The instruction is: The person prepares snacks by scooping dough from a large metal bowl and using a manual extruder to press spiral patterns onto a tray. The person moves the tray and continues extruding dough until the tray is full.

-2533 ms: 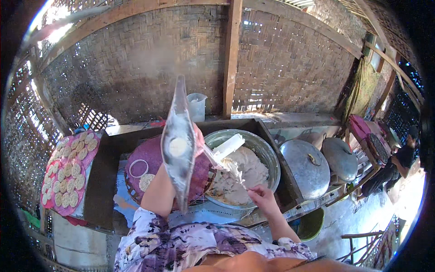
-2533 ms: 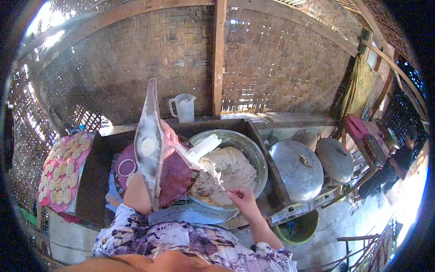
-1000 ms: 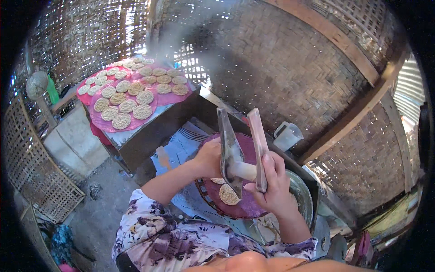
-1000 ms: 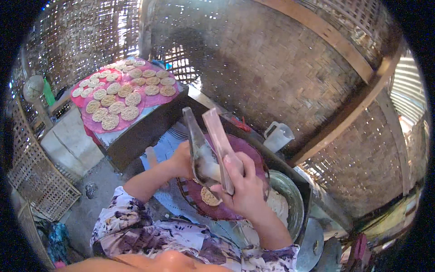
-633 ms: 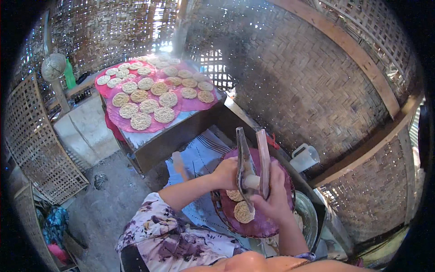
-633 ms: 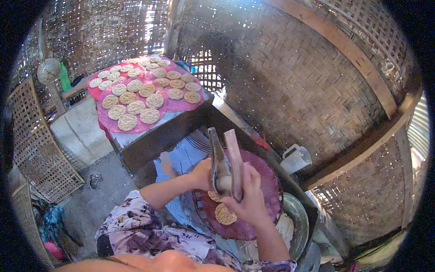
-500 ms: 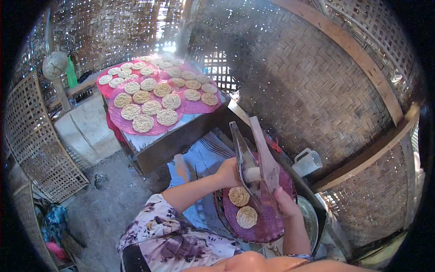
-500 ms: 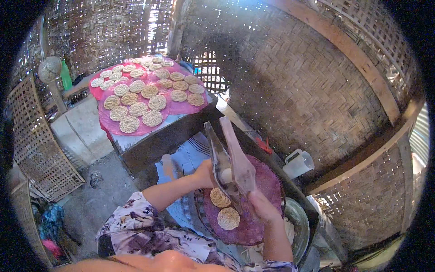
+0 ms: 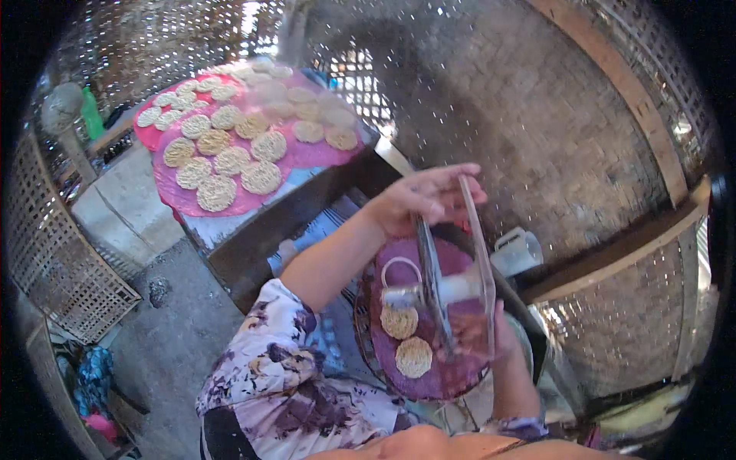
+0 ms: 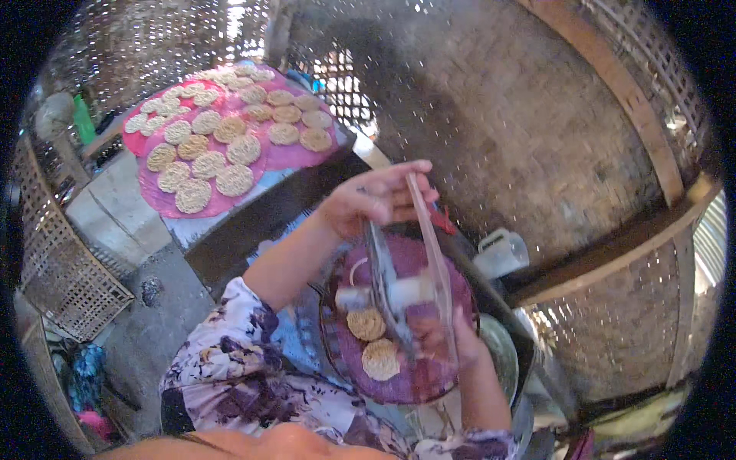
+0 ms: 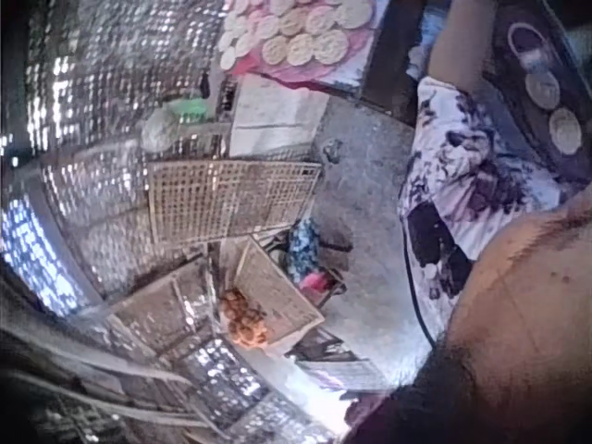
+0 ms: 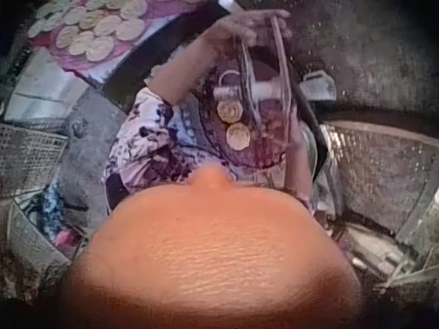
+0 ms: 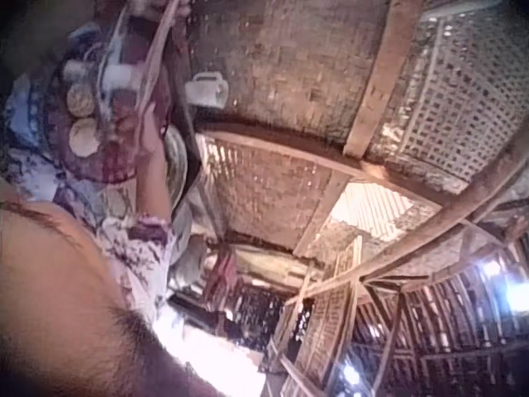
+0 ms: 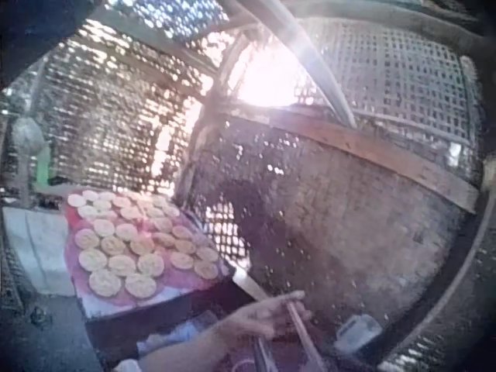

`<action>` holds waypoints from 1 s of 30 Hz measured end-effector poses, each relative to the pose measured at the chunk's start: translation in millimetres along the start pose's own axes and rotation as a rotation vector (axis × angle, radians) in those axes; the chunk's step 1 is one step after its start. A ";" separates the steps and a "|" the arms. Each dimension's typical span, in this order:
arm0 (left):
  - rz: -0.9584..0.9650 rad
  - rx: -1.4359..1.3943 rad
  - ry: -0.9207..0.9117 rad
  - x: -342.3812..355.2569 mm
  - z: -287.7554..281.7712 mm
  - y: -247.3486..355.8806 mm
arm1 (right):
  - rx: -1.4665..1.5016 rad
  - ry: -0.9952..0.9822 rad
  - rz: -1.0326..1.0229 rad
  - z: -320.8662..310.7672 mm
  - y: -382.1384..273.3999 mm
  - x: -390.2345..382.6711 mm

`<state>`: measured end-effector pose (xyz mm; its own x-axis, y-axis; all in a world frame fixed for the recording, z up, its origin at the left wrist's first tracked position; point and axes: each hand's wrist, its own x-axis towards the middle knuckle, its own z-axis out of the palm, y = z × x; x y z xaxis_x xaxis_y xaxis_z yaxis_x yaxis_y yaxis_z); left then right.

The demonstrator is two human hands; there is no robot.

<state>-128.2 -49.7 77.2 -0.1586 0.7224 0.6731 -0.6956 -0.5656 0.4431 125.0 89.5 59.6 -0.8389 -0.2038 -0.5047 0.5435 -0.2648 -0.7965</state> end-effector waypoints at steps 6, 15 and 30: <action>-0.049 -0.435 0.316 5.6 -72.4 -41.1 | 0.008 0.093 0.106 -25.1 -17.6 9.1; 0.015 -0.483 0.434 -13.2 -96.9 -70.6 | -0.106 0.253 0.139 -29.1 -10.8 7.2; 0.034 -0.313 0.531 -1.6 -103.9 -34.1 | -0.093 0.370 -0.063 -27.1 -6.4 54.1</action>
<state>-177.0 9.8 -0.5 -0.4554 0.8511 0.2611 -0.8438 -0.5062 0.1781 75.3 105.7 28.4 -0.8335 0.1685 -0.5262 0.4999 -0.1755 -0.8481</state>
